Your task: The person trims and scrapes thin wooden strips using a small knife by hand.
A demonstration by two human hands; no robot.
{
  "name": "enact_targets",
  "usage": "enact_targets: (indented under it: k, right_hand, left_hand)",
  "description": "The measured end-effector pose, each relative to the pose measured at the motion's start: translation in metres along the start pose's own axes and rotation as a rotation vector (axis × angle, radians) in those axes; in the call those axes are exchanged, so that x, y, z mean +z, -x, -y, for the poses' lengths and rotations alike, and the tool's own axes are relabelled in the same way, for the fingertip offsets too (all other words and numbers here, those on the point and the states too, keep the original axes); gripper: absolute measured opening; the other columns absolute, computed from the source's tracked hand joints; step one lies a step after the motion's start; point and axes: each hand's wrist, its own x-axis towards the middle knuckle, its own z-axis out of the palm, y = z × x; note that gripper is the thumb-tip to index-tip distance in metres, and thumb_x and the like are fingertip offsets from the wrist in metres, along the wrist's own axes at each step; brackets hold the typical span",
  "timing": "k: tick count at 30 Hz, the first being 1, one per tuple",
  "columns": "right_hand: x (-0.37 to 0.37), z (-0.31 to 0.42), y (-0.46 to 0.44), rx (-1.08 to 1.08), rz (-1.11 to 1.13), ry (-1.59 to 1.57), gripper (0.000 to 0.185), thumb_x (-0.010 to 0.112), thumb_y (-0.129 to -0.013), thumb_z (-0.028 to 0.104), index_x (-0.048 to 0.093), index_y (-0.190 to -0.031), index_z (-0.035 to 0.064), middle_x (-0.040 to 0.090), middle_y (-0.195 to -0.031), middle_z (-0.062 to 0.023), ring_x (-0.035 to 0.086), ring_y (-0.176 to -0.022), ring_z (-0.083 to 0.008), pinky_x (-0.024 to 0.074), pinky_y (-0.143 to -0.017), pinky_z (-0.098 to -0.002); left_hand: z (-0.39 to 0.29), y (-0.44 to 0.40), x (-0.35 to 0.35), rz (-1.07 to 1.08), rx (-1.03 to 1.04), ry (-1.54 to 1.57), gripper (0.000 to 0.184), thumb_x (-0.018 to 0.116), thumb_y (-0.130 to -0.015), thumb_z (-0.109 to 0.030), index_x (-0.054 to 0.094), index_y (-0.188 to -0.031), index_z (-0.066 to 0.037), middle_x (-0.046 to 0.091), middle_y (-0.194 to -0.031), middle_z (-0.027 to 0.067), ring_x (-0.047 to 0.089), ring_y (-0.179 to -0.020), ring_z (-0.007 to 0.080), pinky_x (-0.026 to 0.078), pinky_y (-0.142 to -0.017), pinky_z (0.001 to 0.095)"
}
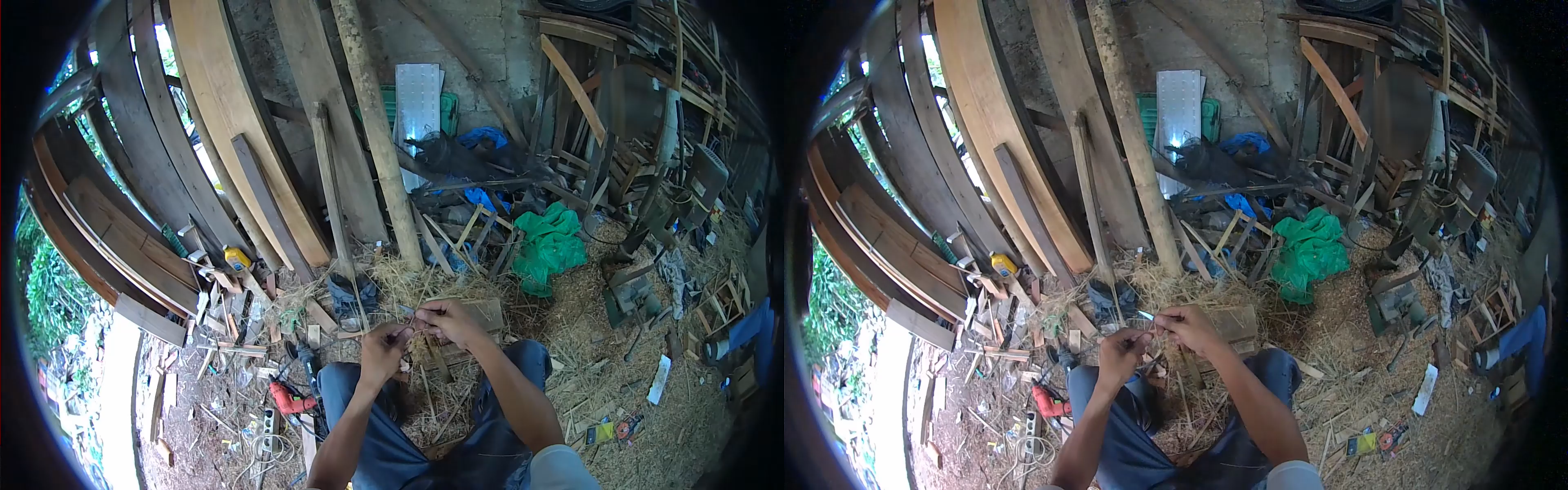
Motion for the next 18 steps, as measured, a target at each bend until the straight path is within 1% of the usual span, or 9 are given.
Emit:
enact_targets:
  k: [1,3,4,6,8,12,14,17,18]
  right_hand:
    - [-0.002,0.003,0.000,0.008,-0.068,-0.016,0.017,0.060,-0.090,0.012,0.065,-0.097,-0.0026,0.061,-0.074,-0.0035,0.040,-0.049,-0.0039,0.0319,-0.044,-0.0190]
    - [-0.011,0.008,-0.001,0.017,-0.141,-0.031,0.017,0.059,-0.090,0.012,0.065,-0.096,-0.0028,0.060,-0.073,-0.0028,0.040,-0.049,-0.0039,0.0308,-0.044,-0.0190]
    - [-0.021,0.007,-0.005,-0.008,-0.204,-0.069,0.017,0.059,-0.090,0.013,0.065,-0.097,-0.0025,0.059,-0.073,-0.0021,0.039,-0.049,-0.0040,0.0301,-0.043,-0.0193]
    - [-0.043,0.006,-0.010,-0.033,-0.267,-0.109,0.018,0.059,-0.090,0.013,0.065,-0.097,-0.0023,0.058,-0.072,-0.0015,0.039,-0.049,-0.0040,0.0295,-0.042,-0.0196]
    - [-0.063,0.006,-0.011,-0.135,-0.310,-0.143,0.017,0.060,-0.090,0.013,0.065,-0.099,-0.0006,0.057,-0.070,-0.0007,0.038,-0.049,-0.0042,0.0294,-0.041,-0.0200]
    - [-0.054,0.001,-0.006,-0.154,-0.268,-0.120,0.019,0.060,-0.090,0.014,0.064,-0.103,0.0002,0.057,-0.071,-0.0009,0.037,-0.049,-0.0042,0.0298,-0.042,-0.0199]
    - [-0.028,0.004,0.003,-0.017,-0.148,-0.137,0.020,0.059,-0.091,0.013,0.064,-0.105,-0.0001,0.058,-0.073,-0.0011,0.039,-0.051,-0.0041,0.0309,-0.043,-0.0200]
    - [0.003,-0.012,0.004,-0.003,0.026,-0.018,0.020,0.059,-0.090,0.012,0.064,-0.105,-0.0005,0.061,-0.076,-0.0028,0.041,-0.053,-0.0042,0.0327,-0.045,-0.0198]
    - [0.005,-0.010,0.003,-0.003,0.029,-0.020,0.020,0.059,-0.090,0.012,0.064,-0.105,-0.0005,0.061,-0.076,-0.0028,0.041,-0.053,-0.0042,0.0327,-0.045,-0.0198]
  left_hand:
    - [-0.006,0.003,-0.002,0.001,0.000,-0.001,0.013,0.068,-0.081,-0.010,0.069,-0.090,-0.001,0.064,-0.073,0.0094,0.060,-0.064,0.0142,0.048,-0.060,0.0272]
    - [-0.019,0.010,-0.005,0.056,-0.186,0.113,0.013,0.068,-0.081,-0.011,0.069,-0.090,-0.001,0.063,-0.071,0.0089,0.060,-0.064,0.0138,0.047,-0.057,0.0271]
    - [-0.014,0.010,-0.005,0.059,-0.183,0.113,0.013,0.068,-0.081,-0.011,0.069,-0.090,-0.001,0.063,-0.071,0.0089,0.060,-0.064,0.0138,0.047,-0.057,0.0271]
    - [0.002,0.015,-0.007,0.089,0.005,-0.022,0.012,0.070,-0.081,-0.011,0.069,-0.089,-0.002,0.063,-0.071,0.0085,0.060,-0.064,0.0133,0.048,-0.055,0.0284]
    - [0.004,0.021,-0.009,0.079,0.055,-0.010,0.012,0.070,-0.080,-0.009,0.069,-0.089,-0.002,0.062,-0.072,0.0086,0.060,-0.064,0.0135,0.048,-0.055,0.0287]
    - [0.012,0.019,-0.012,0.042,0.131,-0.040,0.010,0.070,-0.079,-0.006,0.069,-0.087,-0.001,0.062,-0.075,0.0101,0.060,-0.062,0.0169,0.047,-0.056,0.0295]
    - [0.008,0.015,-0.011,0.012,0.165,-0.086,0.010,0.070,-0.077,-0.005,0.069,-0.086,-0.001,0.061,-0.074,0.0111,0.060,-0.061,0.0192,0.047,-0.056,0.0299]
    - [-0.002,0.007,-0.010,-0.069,0.225,-0.161,0.010,0.070,-0.075,-0.003,0.069,-0.085,-0.001,0.060,-0.073,0.0127,0.059,-0.059,0.0230,0.045,-0.055,0.0311]
    - [-0.005,0.006,-0.009,-0.113,0.249,-0.188,0.010,0.070,-0.075,-0.002,0.068,-0.085,-0.001,0.059,-0.072,0.0133,0.058,-0.059,0.0244,0.045,-0.055,0.0319]
